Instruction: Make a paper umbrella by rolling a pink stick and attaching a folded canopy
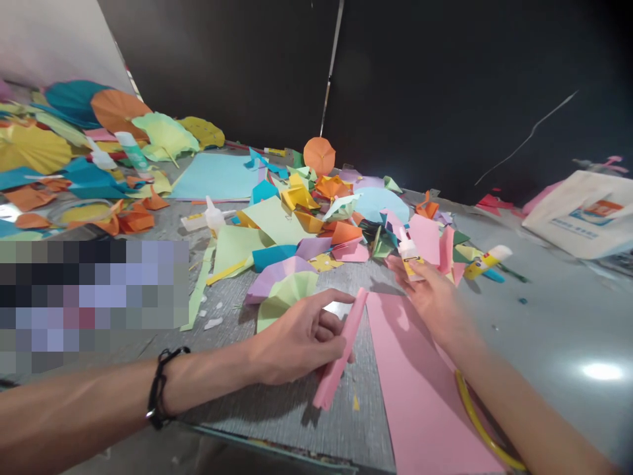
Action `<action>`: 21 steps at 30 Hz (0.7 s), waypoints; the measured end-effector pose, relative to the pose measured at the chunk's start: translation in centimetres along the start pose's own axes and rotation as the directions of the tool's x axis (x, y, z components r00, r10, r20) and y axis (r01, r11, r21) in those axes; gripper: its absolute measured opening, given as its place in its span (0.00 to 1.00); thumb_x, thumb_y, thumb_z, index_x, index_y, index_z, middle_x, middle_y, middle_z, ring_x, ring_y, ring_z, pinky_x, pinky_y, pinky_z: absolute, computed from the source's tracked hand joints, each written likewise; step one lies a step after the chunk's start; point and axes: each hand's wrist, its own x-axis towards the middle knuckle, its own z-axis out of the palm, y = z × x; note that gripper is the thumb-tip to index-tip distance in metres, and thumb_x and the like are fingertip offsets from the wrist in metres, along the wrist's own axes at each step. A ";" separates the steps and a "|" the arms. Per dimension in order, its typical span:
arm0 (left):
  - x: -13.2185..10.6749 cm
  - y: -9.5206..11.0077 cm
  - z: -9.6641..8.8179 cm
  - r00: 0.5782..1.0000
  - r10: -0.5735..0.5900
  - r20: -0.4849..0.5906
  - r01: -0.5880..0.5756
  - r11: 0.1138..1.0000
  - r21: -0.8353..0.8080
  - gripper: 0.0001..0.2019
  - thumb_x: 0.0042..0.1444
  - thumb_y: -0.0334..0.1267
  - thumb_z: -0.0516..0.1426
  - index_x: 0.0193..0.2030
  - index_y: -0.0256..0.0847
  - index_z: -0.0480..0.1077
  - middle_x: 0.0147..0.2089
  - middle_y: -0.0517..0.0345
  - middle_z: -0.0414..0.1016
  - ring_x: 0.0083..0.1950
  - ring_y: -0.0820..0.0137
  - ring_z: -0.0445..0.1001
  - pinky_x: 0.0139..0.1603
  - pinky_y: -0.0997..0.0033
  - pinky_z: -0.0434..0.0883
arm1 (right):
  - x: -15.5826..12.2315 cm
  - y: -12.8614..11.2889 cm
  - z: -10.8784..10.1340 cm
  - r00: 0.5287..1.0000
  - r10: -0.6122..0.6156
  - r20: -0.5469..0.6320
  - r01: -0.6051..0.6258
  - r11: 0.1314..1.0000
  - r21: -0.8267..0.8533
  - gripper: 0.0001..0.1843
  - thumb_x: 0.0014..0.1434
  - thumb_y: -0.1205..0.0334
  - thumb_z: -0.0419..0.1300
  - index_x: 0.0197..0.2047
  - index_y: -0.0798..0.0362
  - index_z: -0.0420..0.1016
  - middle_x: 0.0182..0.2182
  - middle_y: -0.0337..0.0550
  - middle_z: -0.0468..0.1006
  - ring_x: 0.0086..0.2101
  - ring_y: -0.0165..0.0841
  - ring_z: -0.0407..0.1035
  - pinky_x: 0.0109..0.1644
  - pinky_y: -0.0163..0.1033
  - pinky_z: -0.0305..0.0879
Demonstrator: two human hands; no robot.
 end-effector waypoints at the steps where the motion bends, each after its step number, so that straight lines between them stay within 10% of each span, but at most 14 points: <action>1: 0.0 0.0 0.0 1.000 -0.001 -0.001 0.001 1.000 -0.003 0.32 0.55 0.28 0.60 0.67 0.37 0.60 0.34 0.58 0.79 0.25 0.77 0.71 0.20 0.83 0.65 | -0.1 0.1 0.1 1.000 0.002 0.016 -0.002 1.000 -0.027 0.16 0.49 0.51 0.73 0.39 0.50 0.81 0.49 0.47 0.85 0.54 0.43 0.77 0.54 0.44 0.75; 21: -0.1 -0.2 0.0 1.000 0.003 -0.014 -0.003 1.000 -0.004 0.32 0.54 0.29 0.60 0.66 0.37 0.61 0.34 0.59 0.78 0.23 0.79 0.68 0.17 0.85 0.63 | 1.2 1.8 -0.8 0.963 -0.262 0.055 0.243 0.768 -0.593 0.22 0.55 0.48 0.70 0.45 0.56 0.83 0.42 0.53 0.86 0.42 0.47 0.80 0.48 0.50 0.75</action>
